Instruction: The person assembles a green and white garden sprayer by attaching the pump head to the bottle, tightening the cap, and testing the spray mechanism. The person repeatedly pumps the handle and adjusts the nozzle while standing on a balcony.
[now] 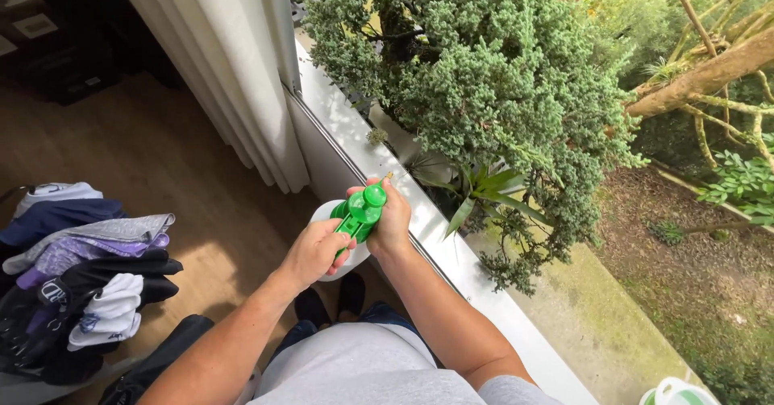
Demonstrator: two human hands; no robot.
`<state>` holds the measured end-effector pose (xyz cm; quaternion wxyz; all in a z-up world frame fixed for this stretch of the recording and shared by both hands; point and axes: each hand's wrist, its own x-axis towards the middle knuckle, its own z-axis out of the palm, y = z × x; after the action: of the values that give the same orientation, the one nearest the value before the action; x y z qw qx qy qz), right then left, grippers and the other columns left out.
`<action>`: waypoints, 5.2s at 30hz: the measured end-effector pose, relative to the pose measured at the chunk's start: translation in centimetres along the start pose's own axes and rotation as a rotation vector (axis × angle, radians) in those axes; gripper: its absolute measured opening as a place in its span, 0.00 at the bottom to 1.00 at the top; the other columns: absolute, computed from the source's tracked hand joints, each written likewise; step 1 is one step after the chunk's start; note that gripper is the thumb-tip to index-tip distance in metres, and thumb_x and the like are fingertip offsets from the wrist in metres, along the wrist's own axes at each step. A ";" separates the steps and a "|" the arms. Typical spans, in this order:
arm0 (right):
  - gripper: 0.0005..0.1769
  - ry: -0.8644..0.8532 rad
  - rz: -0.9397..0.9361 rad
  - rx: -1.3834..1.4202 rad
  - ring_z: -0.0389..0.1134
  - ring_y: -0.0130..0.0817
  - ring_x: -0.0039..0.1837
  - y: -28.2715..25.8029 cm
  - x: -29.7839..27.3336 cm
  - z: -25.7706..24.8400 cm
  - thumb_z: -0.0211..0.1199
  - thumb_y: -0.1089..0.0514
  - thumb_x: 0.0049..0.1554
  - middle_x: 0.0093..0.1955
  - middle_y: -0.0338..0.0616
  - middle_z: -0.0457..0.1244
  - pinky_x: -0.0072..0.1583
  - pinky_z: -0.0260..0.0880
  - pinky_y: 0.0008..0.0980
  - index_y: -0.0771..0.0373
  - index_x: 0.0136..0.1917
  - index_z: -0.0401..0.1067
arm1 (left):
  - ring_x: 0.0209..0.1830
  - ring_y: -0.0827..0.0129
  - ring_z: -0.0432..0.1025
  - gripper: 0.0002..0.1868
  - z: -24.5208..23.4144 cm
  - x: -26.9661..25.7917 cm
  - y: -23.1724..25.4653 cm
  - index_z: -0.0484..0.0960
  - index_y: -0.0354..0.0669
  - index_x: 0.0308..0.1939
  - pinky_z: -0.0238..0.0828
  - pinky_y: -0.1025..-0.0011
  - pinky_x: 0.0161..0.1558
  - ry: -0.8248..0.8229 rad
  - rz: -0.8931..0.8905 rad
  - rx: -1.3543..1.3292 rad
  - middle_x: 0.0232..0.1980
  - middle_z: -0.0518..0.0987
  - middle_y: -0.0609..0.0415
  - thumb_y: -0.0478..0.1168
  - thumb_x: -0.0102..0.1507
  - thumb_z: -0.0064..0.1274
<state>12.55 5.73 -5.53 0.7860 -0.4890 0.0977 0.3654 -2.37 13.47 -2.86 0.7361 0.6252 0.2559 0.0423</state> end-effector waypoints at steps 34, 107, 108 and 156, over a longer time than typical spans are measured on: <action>0.21 -0.036 0.075 -0.023 0.81 0.53 0.50 2.7 2.1 2.7 0.52 0.46 0.74 0.47 0.73 0.74 0.57 0.83 0.48 0.67 0.60 0.71 | 0.12 0.65 0.68 0.16 -3.3 0.7 -1.2 0.83 0.35 0.30 0.66 0.71 0.17 0.086 -0.004 -0.080 0.15 0.71 0.48 0.45 0.64 0.52; 0.19 -0.062 0.182 0.001 0.81 0.55 0.50 4.4 -0.6 4.1 0.53 0.46 0.74 0.46 0.72 0.74 0.56 0.83 0.50 0.66 0.60 0.70 | 0.11 0.64 0.66 0.19 -3.8 -3.1 -0.5 0.83 0.33 0.30 0.66 0.69 0.16 0.187 -0.080 -0.075 0.14 0.70 0.45 0.47 0.65 0.53; 0.20 -0.060 0.188 0.001 0.81 0.55 0.50 4.4 -0.7 4.0 0.53 0.46 0.74 0.47 0.72 0.74 0.56 0.83 0.50 0.66 0.60 0.70 | 0.11 0.64 0.66 0.17 -3.8 -3.0 -0.7 0.83 0.33 0.30 0.67 0.68 0.15 0.188 -0.095 -0.065 0.14 0.69 0.45 0.45 0.64 0.52; 0.21 -0.035 0.323 0.011 0.80 0.50 0.57 4.7 -0.1 3.9 0.51 0.43 0.74 0.49 0.62 0.76 0.66 0.79 0.50 0.63 0.60 0.74 | 0.12 0.64 0.67 0.19 -3.6 -2.9 1.6 0.83 0.30 0.32 0.69 0.67 0.14 0.202 -0.224 0.004 0.15 0.71 0.43 0.46 0.66 0.50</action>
<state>8.56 10.20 -6.78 0.7211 -0.4562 0.1634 0.4952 -5.97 15.95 -0.69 0.7054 0.5866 0.3972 0.0221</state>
